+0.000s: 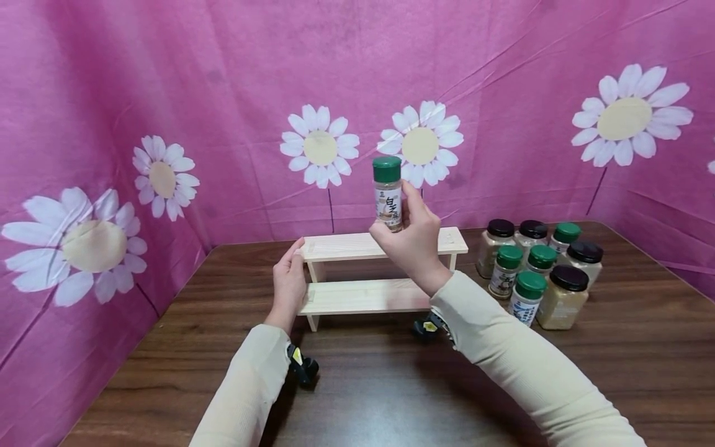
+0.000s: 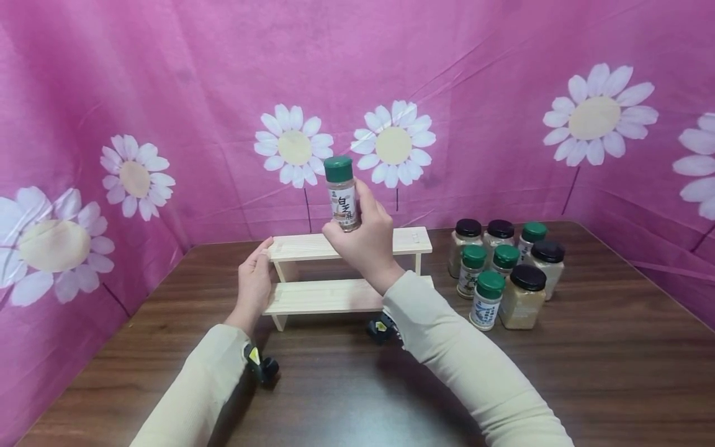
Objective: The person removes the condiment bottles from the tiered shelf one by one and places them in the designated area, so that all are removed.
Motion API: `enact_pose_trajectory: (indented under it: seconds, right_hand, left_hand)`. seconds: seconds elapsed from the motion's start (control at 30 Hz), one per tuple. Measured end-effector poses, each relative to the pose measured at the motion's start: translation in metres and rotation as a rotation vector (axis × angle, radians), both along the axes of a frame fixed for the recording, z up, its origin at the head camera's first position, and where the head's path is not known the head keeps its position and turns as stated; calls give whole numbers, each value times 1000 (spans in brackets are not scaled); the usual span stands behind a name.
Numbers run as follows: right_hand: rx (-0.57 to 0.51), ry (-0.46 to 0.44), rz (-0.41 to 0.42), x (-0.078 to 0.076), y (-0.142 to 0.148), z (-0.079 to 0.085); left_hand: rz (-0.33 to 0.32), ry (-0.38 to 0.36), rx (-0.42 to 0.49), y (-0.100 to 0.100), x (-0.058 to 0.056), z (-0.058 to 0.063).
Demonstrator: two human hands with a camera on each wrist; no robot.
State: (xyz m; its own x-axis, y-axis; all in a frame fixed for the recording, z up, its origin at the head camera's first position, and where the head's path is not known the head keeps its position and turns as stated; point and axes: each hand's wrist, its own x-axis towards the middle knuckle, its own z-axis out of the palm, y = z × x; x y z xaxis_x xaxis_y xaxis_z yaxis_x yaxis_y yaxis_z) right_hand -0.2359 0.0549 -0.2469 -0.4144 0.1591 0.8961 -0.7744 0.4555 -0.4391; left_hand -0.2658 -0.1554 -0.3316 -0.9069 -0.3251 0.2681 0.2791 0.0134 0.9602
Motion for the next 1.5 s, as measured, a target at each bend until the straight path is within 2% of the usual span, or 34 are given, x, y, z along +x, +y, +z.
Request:
enact_pose_trajectory:
  seconds: [0.3, 0.57, 0.73, 0.97, 1.17, 1.37, 1.5]
  right_hand:
    - [-33, 46, -63, 10, 35, 0]
    - [-39, 24, -110, 18, 63, -3]
    - [-64, 27, -110, 23, 77, -3]
    - [-71, 68, -150, 31, 114, -4]
    - [-64, 34, -207, 39, 146, -5]
    - [-152, -20, -215, 49, 175, -6]
    - [-163, -39, -231, 57, 196, -12]
  left_hand:
    - [-2, -3, 28, 2, 0, 0]
    - [-14, 3, 40, -1, 1, -1]
    - [19, 13, 35, -7, 1, -2]
    - [-15, 11, 26, -1, -1, 0]
    - [-8, 35, 63, 2, -4, 0]
    - [-14, 26, 67, 2, -3, 1]
    - [-10, 24, 59, 2, -3, 1]
